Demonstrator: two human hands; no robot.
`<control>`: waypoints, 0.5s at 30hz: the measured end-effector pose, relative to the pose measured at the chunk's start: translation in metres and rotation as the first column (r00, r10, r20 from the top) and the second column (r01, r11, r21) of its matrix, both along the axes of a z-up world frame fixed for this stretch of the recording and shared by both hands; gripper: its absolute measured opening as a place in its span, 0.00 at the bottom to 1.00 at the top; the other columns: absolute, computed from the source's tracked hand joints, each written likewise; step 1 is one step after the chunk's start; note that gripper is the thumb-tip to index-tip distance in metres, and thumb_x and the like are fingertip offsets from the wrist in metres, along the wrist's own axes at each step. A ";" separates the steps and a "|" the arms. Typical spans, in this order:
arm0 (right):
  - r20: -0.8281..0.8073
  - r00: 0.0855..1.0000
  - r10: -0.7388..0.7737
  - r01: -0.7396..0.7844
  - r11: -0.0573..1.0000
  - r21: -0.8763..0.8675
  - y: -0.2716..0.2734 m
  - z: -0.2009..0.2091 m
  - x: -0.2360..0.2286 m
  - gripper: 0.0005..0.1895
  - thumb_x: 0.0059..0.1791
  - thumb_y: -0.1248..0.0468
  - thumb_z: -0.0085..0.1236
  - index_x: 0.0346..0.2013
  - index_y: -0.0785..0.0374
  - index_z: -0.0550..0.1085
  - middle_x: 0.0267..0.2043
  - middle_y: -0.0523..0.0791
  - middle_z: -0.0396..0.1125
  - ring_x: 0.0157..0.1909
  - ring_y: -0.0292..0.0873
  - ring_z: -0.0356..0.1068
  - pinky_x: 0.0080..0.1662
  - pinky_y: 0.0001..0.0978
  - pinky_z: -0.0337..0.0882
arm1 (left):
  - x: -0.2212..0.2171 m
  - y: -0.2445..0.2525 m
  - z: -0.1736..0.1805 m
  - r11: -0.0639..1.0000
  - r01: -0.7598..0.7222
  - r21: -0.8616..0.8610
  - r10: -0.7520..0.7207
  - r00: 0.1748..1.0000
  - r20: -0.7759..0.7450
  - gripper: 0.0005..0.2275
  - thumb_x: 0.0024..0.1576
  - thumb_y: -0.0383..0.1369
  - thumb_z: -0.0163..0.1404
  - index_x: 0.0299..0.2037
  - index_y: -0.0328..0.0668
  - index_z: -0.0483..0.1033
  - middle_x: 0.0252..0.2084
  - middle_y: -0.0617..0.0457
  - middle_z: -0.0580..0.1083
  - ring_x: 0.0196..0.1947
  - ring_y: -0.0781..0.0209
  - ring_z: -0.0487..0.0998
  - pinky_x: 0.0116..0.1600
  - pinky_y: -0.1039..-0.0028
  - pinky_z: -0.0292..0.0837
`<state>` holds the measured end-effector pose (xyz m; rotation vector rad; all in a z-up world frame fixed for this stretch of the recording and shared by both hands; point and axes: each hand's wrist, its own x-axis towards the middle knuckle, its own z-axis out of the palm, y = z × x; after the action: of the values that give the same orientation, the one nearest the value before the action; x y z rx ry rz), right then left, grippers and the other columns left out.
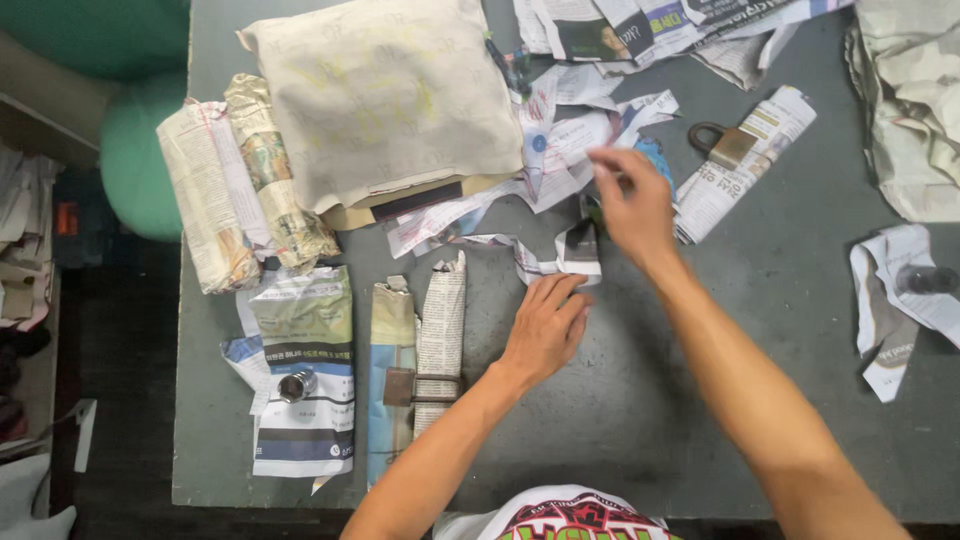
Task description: The person repeatedly folds and wraps newspaper strips around small objects on a workbench, then places the wrapped items into a cloth bag. The person also handles loose newspaper pieces and a padlock, arranging them on the table.
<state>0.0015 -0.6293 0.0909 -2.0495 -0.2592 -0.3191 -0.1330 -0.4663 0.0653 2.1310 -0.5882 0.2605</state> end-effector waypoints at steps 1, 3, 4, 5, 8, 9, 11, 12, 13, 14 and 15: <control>-0.015 1.000 0.026 -0.026 1.000 -0.003 0.012 -0.010 0.022 0.12 0.56 0.70 0.55 0.54 0.62 0.77 0.53 0.47 0.72 0.49 0.41 0.72 0.48 0.29 0.72 | 0.000 0.001 0.002 1.000 -0.027 -0.013 0.027 1.000 -0.008 0.08 0.55 0.22 0.55 0.44 0.34 0.76 0.57 0.43 0.72 0.60 0.43 0.71 0.64 0.56 0.66; -0.072 0.993 0.089 -0.087 0.996 0.021 0.034 -0.032 0.073 0.14 0.54 0.68 0.56 0.55 0.59 0.77 0.56 0.48 0.69 0.52 0.42 0.71 0.49 0.29 0.73 | 0.005 0.003 0.005 0.997 -0.071 -0.036 0.071 0.997 -0.006 0.09 0.54 0.21 0.53 0.44 0.34 0.76 0.57 0.43 0.72 0.59 0.43 0.71 0.64 0.56 0.67; -0.130 0.983 0.128 -0.122 0.991 0.054 0.046 -0.045 0.093 0.15 0.53 0.66 0.58 0.55 0.58 0.77 0.58 0.49 0.67 0.53 0.43 0.70 0.49 0.29 0.74 | 0.003 0.004 0.006 0.995 -0.090 -0.041 0.090 0.996 -0.013 0.09 0.54 0.20 0.53 0.44 0.34 0.76 0.57 0.43 0.72 0.59 0.43 0.71 0.64 0.56 0.67; -0.138 0.981 0.134 -0.132 0.991 0.027 0.055 -0.056 0.115 0.17 0.52 0.65 0.60 0.57 0.59 0.76 0.59 0.50 0.65 0.53 0.44 0.69 0.51 0.31 0.72 | 0.002 0.006 0.007 0.993 -0.109 -0.045 0.108 0.994 -0.020 0.10 0.53 0.19 0.52 0.45 0.34 0.76 0.58 0.43 0.72 0.59 0.42 0.71 0.64 0.55 0.67; -0.125 0.982 0.144 -0.146 0.989 -0.009 0.067 -0.079 0.160 0.22 0.52 0.62 0.65 0.60 0.65 0.75 0.62 0.54 0.63 0.57 0.47 0.66 0.58 0.36 0.66 | 0.002 0.014 0.006 0.991 -0.136 -0.015 0.135 0.990 -0.046 0.14 0.50 0.16 0.51 0.47 0.34 0.75 0.58 0.43 0.72 0.60 0.41 0.71 0.64 0.55 0.66; -0.090 0.985 0.147 -0.147 0.989 0.010 0.065 -0.080 0.168 0.22 0.54 0.62 0.66 0.60 0.67 0.74 0.64 0.54 0.64 0.61 0.48 0.65 0.61 0.37 0.65 | 0.004 0.016 0.004 0.988 -0.156 -0.023 0.154 0.987 -0.055 0.15 0.51 0.16 0.50 0.48 0.34 0.75 0.58 0.43 0.72 0.60 0.41 0.71 0.64 0.56 0.67; -0.115 0.987 0.110 -0.099 0.990 0.098 0.055 -0.075 0.164 0.21 0.54 0.60 0.64 0.58 0.68 0.75 0.60 0.50 0.69 0.60 0.44 0.68 0.61 0.35 0.67 | 0.006 0.023 0.001 0.981 -0.191 -0.039 0.188 0.979 -0.076 0.17 0.51 0.16 0.50 0.51 0.34 0.74 0.58 0.43 0.72 0.60 0.41 0.72 0.62 0.57 0.68; -0.175 0.982 0.077 -0.048 0.986 0.162 0.041 -0.066 0.154 0.19 0.53 0.59 0.62 0.56 0.66 0.76 0.55 0.46 0.74 0.54 0.39 0.72 0.57 0.31 0.69 | 0.008 0.026 -0.001 0.976 -0.219 -0.020 0.217 0.974 -0.064 0.17 0.51 0.15 0.50 0.52 0.33 0.74 0.58 0.42 0.71 0.60 0.40 0.72 0.63 0.57 0.68; -0.164 0.985 0.052 -0.010 0.969 0.247 0.030 -0.055 0.140 0.16 0.54 0.60 0.62 0.53 0.66 0.78 0.52 0.46 0.74 0.52 0.38 0.72 0.55 0.30 0.70 | 0.011 0.028 -0.004 0.969 -0.246 -0.002 0.246 0.968 -0.052 0.18 0.51 0.15 0.50 0.53 0.32 0.73 0.58 0.41 0.71 0.60 0.40 0.71 0.63 0.56 0.68; -0.149 0.989 0.023 0.028 0.943 0.331 0.016 -0.042 0.124 0.13 0.56 0.61 0.62 0.50 0.67 0.80 0.49 0.45 0.75 0.49 0.36 0.71 0.53 0.29 0.72 | 0.014 0.029 -0.006 0.963 -0.271 0.015 0.271 0.962 -0.035 0.19 0.51 0.15 0.50 0.54 0.31 0.72 0.58 0.40 0.71 0.59 0.39 0.71 0.63 0.55 0.68; -0.158 0.987 -0.012 0.060 0.953 0.298 -0.002 -0.028 0.099 0.11 0.56 0.64 0.64 0.50 0.66 0.79 0.50 0.45 0.74 0.50 0.36 0.71 0.52 0.27 0.71 | 0.015 0.030 -0.007 0.962 -0.273 0.027 0.274 0.960 -0.053 0.19 0.52 0.15 0.50 0.54 0.30 0.72 0.58 0.40 0.71 0.59 0.39 0.71 0.62 0.55 0.68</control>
<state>0.1002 -0.6308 0.0624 -1.7657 -0.0715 -0.2063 -0.1182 -0.4367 0.0587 2.2300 -0.2617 0.3471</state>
